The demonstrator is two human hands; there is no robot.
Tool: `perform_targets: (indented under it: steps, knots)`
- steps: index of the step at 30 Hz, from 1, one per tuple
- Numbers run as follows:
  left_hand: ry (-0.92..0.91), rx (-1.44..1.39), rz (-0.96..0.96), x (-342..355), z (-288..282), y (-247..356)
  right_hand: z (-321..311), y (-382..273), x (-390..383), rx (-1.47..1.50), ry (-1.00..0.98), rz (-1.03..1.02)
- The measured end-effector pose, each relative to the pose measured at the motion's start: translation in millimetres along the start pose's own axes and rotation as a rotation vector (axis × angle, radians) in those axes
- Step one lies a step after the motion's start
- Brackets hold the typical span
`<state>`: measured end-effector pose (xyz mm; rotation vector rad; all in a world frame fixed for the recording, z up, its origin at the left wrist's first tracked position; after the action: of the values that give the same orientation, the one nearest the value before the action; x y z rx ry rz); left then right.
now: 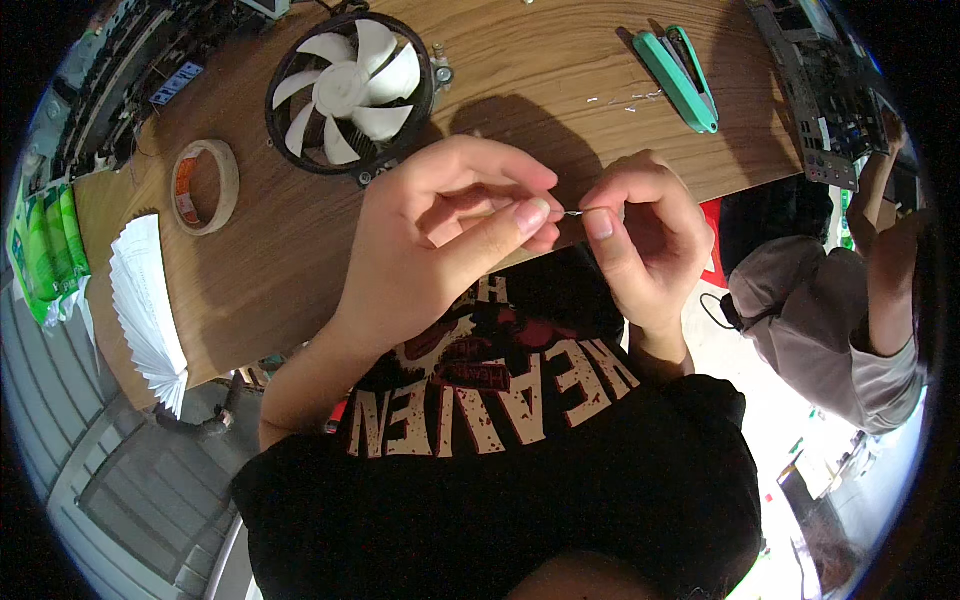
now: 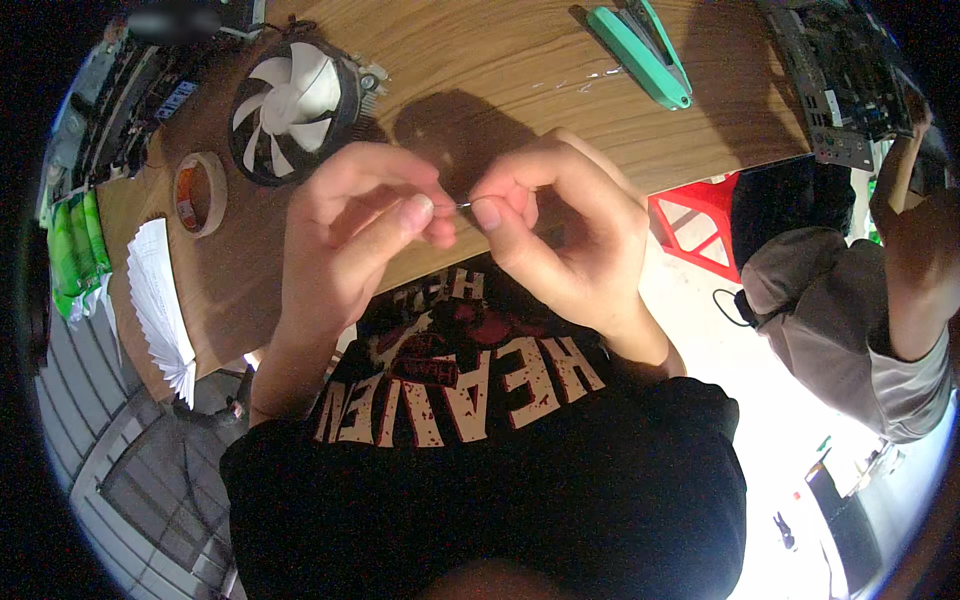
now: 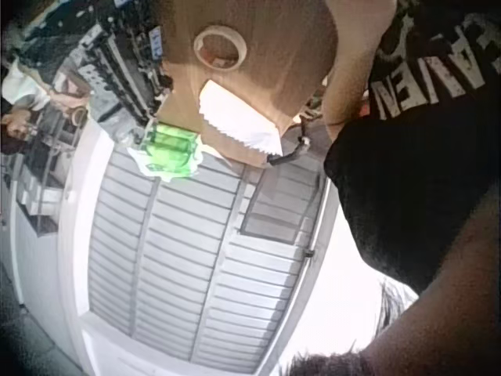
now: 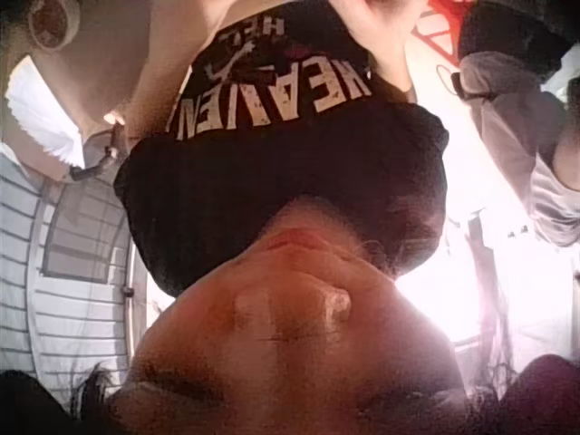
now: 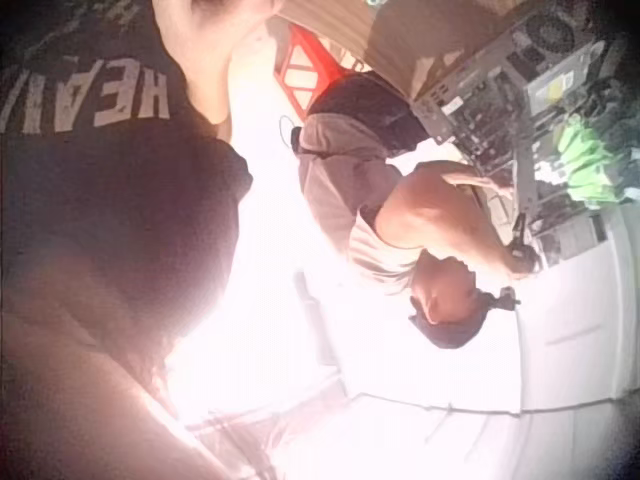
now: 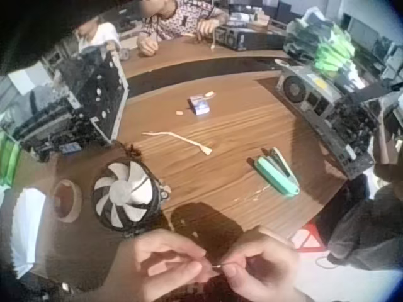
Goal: The person manipulates a very small electronic component with both hands, using their fingernails to pick at it and peel back a tiny layer of material.
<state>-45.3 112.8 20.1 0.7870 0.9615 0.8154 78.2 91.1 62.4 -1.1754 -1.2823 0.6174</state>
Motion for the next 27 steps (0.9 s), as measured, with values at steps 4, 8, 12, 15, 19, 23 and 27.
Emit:
perform_targets:
  steps: [4,8,12,15,19,23,27]
  knots:
    - [0.050,0.043,0.179,-3,-13,9,8,-6,1,-0.010,-0.049,-0.025]
    - [0.089,0.016,0.163,-6,-12,8,5,-3,0,-0.022,-0.040,-0.013]
    - [0.072,0.012,0.195,-4,-8,9,-1,-1,0,-0.014,-0.007,-0.028]
    - [0.043,0.047,0.180,-1,-9,6,-2,-1,2,-0.019,-0.001,-0.038]
    - [-0.029,0.217,0.441,1,-2,18,2,-5,6,-0.074,-0.055,-0.084]
    - [-0.039,0.118,0.376,4,8,12,2,-2,7,-0.082,-0.079,-0.105]
    - [-0.108,0.068,0.300,7,11,1,1,-3,8,-0.141,-0.073,-0.128]
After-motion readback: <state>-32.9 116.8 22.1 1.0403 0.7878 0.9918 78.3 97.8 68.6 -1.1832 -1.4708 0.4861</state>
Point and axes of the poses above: each hand's wrist, its own x-axis towards the middle knuckle, its own z-axis out of the palm, y = z × x, the point moved 10 cm from there along x, towards the middle knuckle, and after that the axes turned 13 degrees about y, right-handed, at the moved point
